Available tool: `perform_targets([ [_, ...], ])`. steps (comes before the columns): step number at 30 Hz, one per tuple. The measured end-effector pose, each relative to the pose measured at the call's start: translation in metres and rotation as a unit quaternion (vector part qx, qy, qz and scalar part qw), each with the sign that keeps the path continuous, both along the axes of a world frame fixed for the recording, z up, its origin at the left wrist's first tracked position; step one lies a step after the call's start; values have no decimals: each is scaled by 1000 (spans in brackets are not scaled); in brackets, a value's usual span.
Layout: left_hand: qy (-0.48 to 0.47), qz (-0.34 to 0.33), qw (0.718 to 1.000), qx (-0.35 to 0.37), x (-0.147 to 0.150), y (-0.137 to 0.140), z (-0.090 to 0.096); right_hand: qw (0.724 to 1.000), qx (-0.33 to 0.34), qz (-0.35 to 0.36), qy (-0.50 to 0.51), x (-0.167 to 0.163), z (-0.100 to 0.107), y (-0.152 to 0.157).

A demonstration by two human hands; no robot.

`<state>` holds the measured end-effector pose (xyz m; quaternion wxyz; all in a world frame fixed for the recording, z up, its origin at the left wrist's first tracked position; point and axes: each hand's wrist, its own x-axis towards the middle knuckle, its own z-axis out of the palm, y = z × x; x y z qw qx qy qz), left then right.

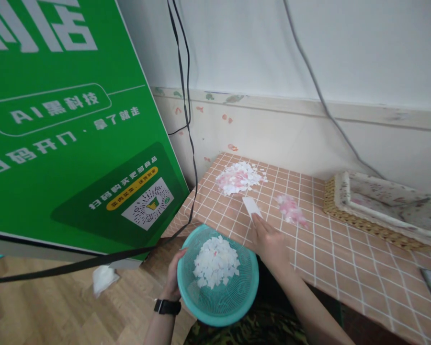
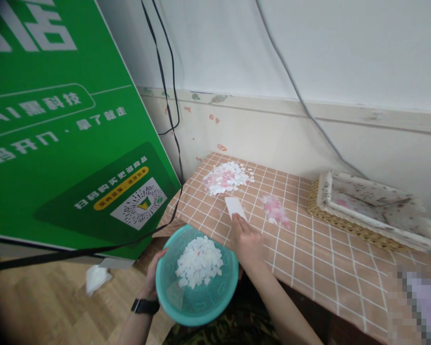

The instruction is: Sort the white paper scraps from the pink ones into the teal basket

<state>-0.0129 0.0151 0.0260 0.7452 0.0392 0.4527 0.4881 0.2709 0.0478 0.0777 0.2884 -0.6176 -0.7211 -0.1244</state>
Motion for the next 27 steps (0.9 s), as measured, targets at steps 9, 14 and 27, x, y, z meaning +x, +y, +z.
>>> perform_targets([
  [9,20,11,1000,-8,14,0,10,967,12,-241,79,65,22,0],
  [14,2,-16,1000,-6,19,-2,11,980,58,-146,121,45,34,-6],
  [27,3,-1,1000,8,18,2,5,976,-25,212,-51,-105,8,24],
])
